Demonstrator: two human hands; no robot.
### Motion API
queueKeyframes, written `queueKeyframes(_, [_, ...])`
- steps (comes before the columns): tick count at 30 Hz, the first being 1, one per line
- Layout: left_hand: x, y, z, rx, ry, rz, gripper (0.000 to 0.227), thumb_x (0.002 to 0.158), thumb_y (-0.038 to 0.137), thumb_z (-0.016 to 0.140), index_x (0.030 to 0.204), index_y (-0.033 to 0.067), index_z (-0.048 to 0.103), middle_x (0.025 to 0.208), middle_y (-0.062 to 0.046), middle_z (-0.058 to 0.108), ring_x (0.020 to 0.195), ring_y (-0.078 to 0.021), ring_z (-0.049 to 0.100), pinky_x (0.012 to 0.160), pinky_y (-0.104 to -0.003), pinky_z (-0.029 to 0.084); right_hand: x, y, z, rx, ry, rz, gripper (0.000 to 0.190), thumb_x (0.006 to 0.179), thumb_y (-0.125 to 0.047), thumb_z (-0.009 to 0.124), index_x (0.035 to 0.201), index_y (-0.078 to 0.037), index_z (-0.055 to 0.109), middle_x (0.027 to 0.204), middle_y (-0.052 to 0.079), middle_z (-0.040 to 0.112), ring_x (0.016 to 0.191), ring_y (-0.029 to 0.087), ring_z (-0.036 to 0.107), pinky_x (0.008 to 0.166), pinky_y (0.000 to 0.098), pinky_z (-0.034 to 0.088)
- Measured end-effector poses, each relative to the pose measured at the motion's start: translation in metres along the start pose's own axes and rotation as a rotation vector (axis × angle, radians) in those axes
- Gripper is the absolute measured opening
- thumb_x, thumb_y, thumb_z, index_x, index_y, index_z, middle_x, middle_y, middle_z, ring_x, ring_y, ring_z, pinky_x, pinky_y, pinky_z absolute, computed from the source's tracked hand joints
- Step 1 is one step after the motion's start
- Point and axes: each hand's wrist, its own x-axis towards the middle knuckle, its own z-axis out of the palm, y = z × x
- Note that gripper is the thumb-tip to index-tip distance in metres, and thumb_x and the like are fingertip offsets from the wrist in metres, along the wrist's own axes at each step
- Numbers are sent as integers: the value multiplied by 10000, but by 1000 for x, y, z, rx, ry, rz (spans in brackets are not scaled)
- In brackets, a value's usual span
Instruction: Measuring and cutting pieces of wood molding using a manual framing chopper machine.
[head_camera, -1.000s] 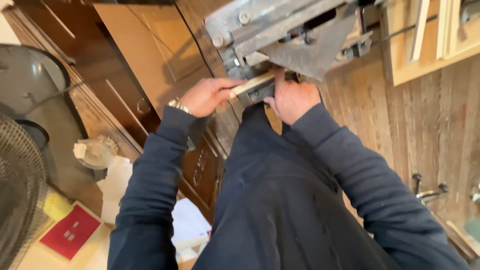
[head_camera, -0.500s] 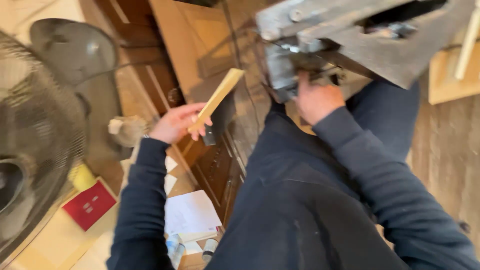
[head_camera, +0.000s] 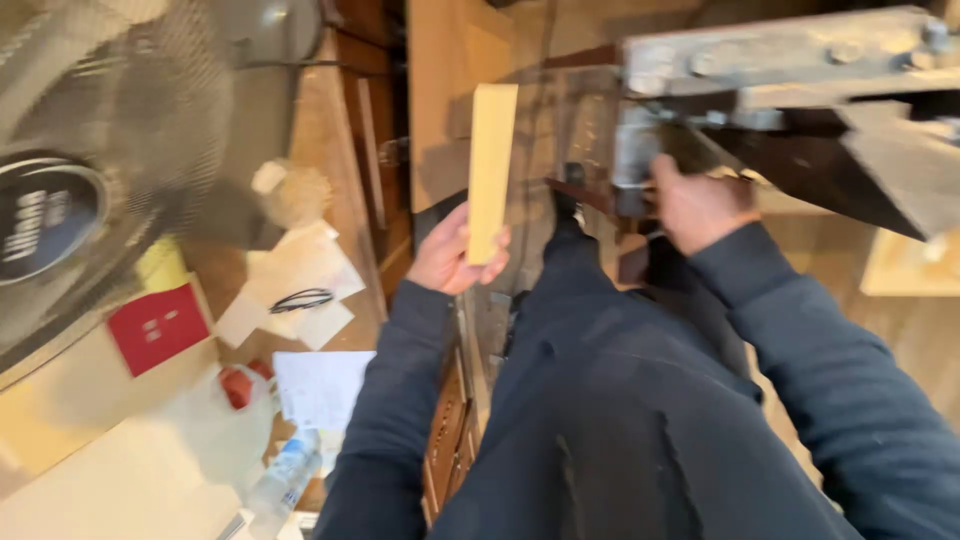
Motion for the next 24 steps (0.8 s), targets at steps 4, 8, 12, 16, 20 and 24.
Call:
queueKeyframes(4, [-14, -14, 33, 268, -21, -269, 394, 1097, 247, 616, 1314, -72, 534, 1039, -201, 643, 792, -289, 641, 668, -403, 535, -33, -14, -43, 200, -52, -80, 146, 962, -161, 561, 1092, -129, 618, 718, 152, 659, 646, 358, 677, 538, 514, 518])
queueKeyframes(8, [-4, -49, 58, 335, -130, -416, 494, 1027, 297, 622, 1322, -92, 547, 1138, -198, 693, 928, -291, 712, 833, -418, 587, -79, -12, -47, 638, -8, -287, 200, 883, -279, 712, 887, -85, 666, 874, 135, 683, 870, 322, 670, 749, 435, 528])
queueKeyframes(12, [30, -85, 121, 569, -159, -526, 469, 1027, 198, 553, 1407, -78, 546, 1147, -155, 716, 942, -236, 716, 909, -366, 573, -137, 19, -9, 1098, -364, -94, 183, 1008, -231, 599, 1059, -73, 676, 1005, 49, 763, 955, 170, 741, 858, 303, 562])
queueKeyframes(16, [74, -125, 183, 754, -186, -602, 431, 1052, 137, 478, 1445, -32, 533, 1138, -112, 714, 937, -183, 699, 906, -325, 562, -185, 57, 7, 1683, -203, -78, 282, 1034, -202, 576, 1276, -56, 592, 1113, 30, 654, 975, 145, 644, 876, 311, 563])
queueKeyframes(20, [117, -171, 248, 1018, -220, -571, 373, 1077, 139, 420, 1401, 13, 554, 1112, -86, 739, 863, -157, 697, 847, -301, 569, -221, 99, 26, 1866, -82, 46, 316, 1040, -180, 576, 1324, -43, 575, 1173, 14, 638, 987, 106, 589, 838, 283, 522])
queueKeyframes(24, [133, -220, 275, 1431, -197, -473, 299, 1060, 121, 465, 1319, 47, 594, 1004, -78, 785, 812, -167, 775, 766, -311, 605, -251, 140, 54, 1808, 121, 253, 245, 1075, -208, 565, 1233, -37, 638, 1002, 6, 675, 855, 86, 590, 740, 246, 514])
